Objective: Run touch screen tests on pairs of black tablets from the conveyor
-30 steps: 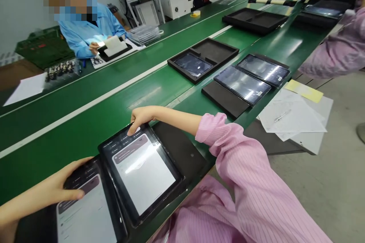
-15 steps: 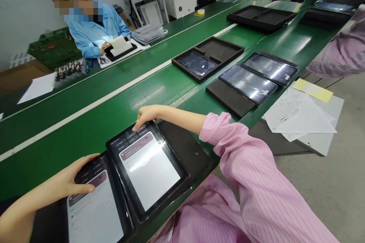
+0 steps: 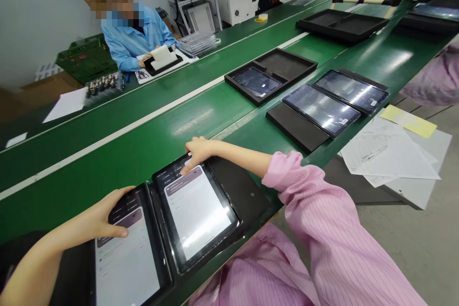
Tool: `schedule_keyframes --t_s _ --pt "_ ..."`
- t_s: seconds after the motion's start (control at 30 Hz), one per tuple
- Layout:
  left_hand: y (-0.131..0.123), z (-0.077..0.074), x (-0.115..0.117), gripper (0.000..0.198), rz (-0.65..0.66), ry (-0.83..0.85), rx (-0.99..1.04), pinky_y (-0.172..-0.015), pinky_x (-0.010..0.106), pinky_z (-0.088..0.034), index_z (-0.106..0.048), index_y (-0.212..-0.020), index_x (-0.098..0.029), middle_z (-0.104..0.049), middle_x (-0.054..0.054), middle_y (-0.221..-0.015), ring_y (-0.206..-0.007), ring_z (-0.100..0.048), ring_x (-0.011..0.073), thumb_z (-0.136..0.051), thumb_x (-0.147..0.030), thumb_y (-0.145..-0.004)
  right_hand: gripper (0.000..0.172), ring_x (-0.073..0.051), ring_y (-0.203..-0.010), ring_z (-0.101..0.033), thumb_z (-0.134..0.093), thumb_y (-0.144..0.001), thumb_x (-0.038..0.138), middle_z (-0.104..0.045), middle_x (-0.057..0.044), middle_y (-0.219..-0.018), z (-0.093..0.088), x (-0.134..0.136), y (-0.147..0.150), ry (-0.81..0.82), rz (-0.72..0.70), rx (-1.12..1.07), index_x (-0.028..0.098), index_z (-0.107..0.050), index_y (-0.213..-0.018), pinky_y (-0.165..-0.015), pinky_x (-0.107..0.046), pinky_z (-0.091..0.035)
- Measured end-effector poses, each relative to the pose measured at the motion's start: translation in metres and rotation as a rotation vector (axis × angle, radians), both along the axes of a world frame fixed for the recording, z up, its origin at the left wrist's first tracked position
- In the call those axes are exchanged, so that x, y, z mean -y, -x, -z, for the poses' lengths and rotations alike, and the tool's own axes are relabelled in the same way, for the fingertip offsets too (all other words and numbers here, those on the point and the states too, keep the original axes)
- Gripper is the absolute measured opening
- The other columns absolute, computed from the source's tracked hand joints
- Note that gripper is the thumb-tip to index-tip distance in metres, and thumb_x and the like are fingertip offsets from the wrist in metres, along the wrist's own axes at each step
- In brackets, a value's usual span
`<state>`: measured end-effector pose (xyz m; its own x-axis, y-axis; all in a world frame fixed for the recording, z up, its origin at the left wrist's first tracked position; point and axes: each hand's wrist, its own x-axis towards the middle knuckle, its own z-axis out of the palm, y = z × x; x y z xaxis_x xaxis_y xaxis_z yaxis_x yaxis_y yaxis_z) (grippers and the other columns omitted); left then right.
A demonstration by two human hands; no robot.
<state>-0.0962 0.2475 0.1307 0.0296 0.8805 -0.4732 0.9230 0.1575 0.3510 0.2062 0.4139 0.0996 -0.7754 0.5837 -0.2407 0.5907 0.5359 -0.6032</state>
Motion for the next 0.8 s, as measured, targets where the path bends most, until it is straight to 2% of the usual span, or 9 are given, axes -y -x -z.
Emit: schedule_keyframes --t_s 0.07,0.13,0.2,0.27,0.33,0.4,0.6,0.7,0.8 --pt "0.0 0.002 -0.004 0.092 -0.002 -0.014 -0.011 -0.113 0.045 -0.051 -0.056 -0.141 -0.017 -0.066 0.016 -0.145 -0.133 -0.063 0.0382 -0.077 -0.044 -0.056 0.131 -0.051 -0.147 -0.036 -0.101 -0.043 0.063 -0.04 -0.026 -0.159 0.005 0.014 -0.005 -0.144 -0.013 0.085 0.018 -0.049 -0.154 -0.116 -0.066 -0.036" --pt "0.002 0.003 -0.015 0.081 -0.012 0.012 -0.006 -0.11 0.045 -0.052 -0.066 -0.131 -0.02 -0.072 0.013 -0.138 -0.127 -0.066 0.0388 -0.077 -0.045 -0.055 0.151 -0.055 -0.154 -0.022 -0.104 -0.041 0.057 -0.022 -0.028 -0.169 0.01 0.021 -0.009 -0.211 0.032 0.129 0.024 -0.029 -0.167 -0.117 -0.078 -0.024" --pt "0.002 0.001 -0.026 0.058 -0.076 -0.016 -0.034 -0.109 0.045 -0.053 -0.075 -0.113 -0.021 -0.078 0.011 -0.126 -0.122 -0.069 0.0392 -0.072 -0.05 -0.063 0.135 -0.053 -0.151 -0.028 -0.103 -0.053 0.051 -0.026 -0.027 -0.168 0.013 0.02 -0.014 -0.257 0.203 0.103 0.027 -0.032 -0.166 -0.116 -0.077 -0.025" --pt "0.0 -0.001 -0.032 0.045 -0.202 -0.194 -0.159 -0.11 0.05 -0.053 -0.077 -0.108 -0.022 -0.078 0.012 -0.124 -0.124 -0.069 0.0396 -0.057 -0.051 -0.08 0.09 -0.045 -0.143 -0.042 -0.093 -0.074 0.045 -0.043 -0.023 -0.157 0.016 0.019 -0.022 -0.325 0.409 0.024 0.026 -0.053 -0.153 -0.115 -0.068 -0.035" --pt "-0.009 -0.001 -0.026 0.049 -0.259 -0.374 -0.252 -0.112 0.052 -0.05 -0.075 -0.121 -0.021 -0.074 0.013 -0.134 -0.131 -0.065 0.0379 -0.043 -0.045 -0.092 0.044 -0.039 -0.131 -0.052 -0.081 -0.088 0.038 -0.058 -0.017 -0.137 0.024 0.025 -0.035 -0.377 0.496 -0.063 0.024 -0.071 -0.128 -0.11 -0.059 -0.042" --pt "-0.024 0.002 -0.012 0.053 -0.195 -0.382 -0.228 -0.118 0.052 -0.047 -0.068 -0.137 -0.02 -0.068 0.013 -0.145 -0.138 -0.061 0.0344 -0.04 -0.043 -0.098 0.019 -0.036 -0.122 -0.056 -0.079 -0.088 0.037 -0.065 -0.012 -0.122 0.039 0.04 -0.052 -0.377 0.436 -0.125 0.026 -0.078 -0.103 -0.106 -0.058 -0.044" --pt "-0.077 0.017 0.028 0.062 -0.073 -0.188 -0.318 -0.123 0.081 -0.014 -0.047 -0.155 -0.014 -0.048 0.023 -0.163 -0.154 -0.042 0.04 -0.051 -0.045 -0.101 0.023 -0.038 -0.126 -0.054 -0.075 -0.088 0.049 -0.063 -0.011 -0.131 0.086 0.077 -0.084 -0.367 0.507 -0.351 0.035 -0.083 -0.104 -0.103 -0.06 -0.045" --pt "-0.092 0.021 0.03 0.071 -0.096 -0.17 -0.409 -0.123 0.081 -0.012 -0.042 -0.156 -0.008 -0.039 0.03 -0.166 -0.158 -0.033 0.0432 -0.057 -0.046 -0.098 0.026 -0.037 -0.124 -0.056 -0.074 -0.087 0.055 -0.063 -0.011 -0.129 0.093 0.076 -0.085 -0.357 0.532 -0.415 0.033 -0.084 -0.093 -0.109 -0.062 -0.042" --pt "-0.104 0.024 0.026 0.07 -0.125 -0.178 -0.479 -0.125 0.078 -0.011 -0.046 -0.152 -0.003 -0.041 0.035 -0.162 -0.156 -0.036 0.0441 -0.057 -0.043 -0.096 0.03 -0.037 -0.123 -0.057 -0.073 -0.086 0.059 -0.063 -0.011 -0.128 0.092 0.074 -0.084 -0.351 0.546 -0.437 0.032 -0.085 -0.089 -0.113 -0.063 -0.039"
